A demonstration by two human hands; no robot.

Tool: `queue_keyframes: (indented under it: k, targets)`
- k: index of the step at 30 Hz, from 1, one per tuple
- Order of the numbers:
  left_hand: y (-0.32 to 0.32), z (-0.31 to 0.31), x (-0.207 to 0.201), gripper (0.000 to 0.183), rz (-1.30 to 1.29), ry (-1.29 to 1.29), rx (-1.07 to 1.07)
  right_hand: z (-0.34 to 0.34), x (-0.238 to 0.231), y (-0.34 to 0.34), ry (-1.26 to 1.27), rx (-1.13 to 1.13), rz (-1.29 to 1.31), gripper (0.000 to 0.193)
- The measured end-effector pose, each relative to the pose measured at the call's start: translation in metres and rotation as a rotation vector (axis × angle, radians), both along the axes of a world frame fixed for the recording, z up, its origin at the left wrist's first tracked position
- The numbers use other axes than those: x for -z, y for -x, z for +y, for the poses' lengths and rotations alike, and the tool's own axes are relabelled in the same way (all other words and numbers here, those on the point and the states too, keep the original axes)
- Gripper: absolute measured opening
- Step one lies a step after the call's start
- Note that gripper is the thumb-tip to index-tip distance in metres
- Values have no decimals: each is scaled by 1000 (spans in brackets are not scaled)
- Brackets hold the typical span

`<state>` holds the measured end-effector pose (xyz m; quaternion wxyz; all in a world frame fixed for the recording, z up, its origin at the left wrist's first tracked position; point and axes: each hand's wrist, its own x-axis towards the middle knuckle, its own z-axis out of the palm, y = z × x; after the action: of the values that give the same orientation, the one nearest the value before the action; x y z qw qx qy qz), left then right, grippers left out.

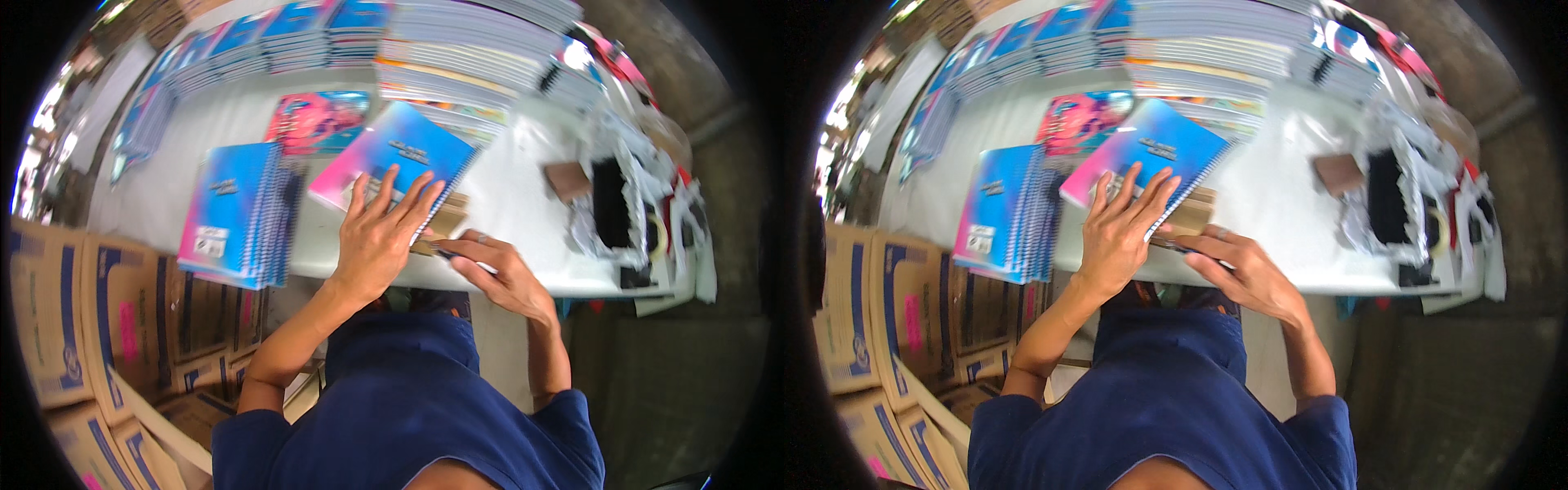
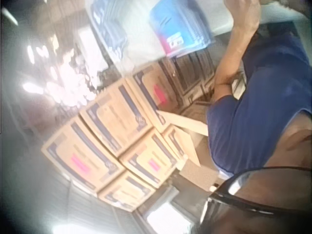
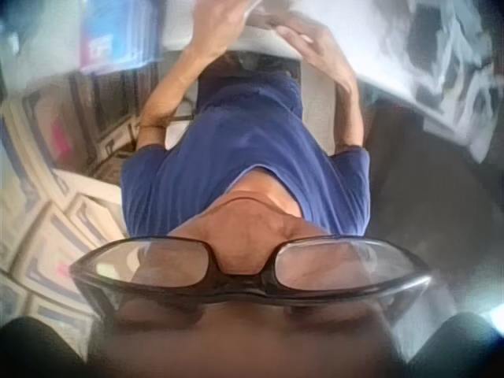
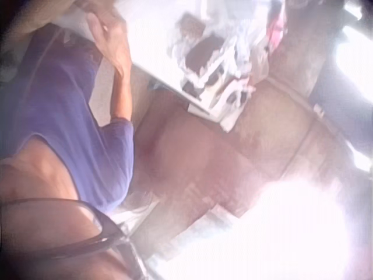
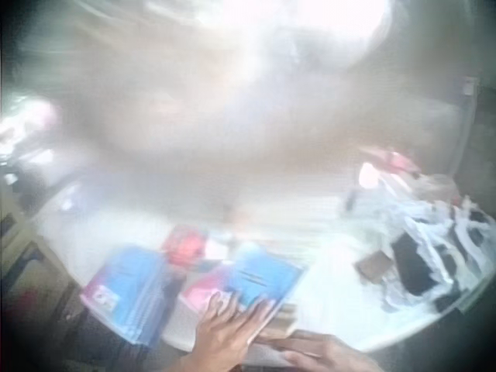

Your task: The person assembles notebooks by threading a metal spiral coil through the pre-punched holes of stacked covers and pages and using a blue-handled tool to clip and crimp the ends of the coil.

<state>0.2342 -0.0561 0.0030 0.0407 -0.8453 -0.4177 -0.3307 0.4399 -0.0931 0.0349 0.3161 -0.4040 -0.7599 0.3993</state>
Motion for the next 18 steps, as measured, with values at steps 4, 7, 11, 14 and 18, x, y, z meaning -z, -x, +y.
queue_keyframes:
  k: [4,7,11,14,18]
  targets:
    - [63,20,-50,55,-205,-92,-86,37,12,-38,-215,166,-92,27]
    - [116,8,-74,52,-497,-76,-125,70,39,-62,-297,446,-357,26]
    - [169,1,-84,60,-775,-58,-64,107,88,-99,-702,507,-688,35]
    - [200,7,-79,69,-925,-17,51,119,64,-57,-639,525,-342,59]
    - [207,27,-64,84,-1296,167,283,111,2,60,-136,-17,451,111]
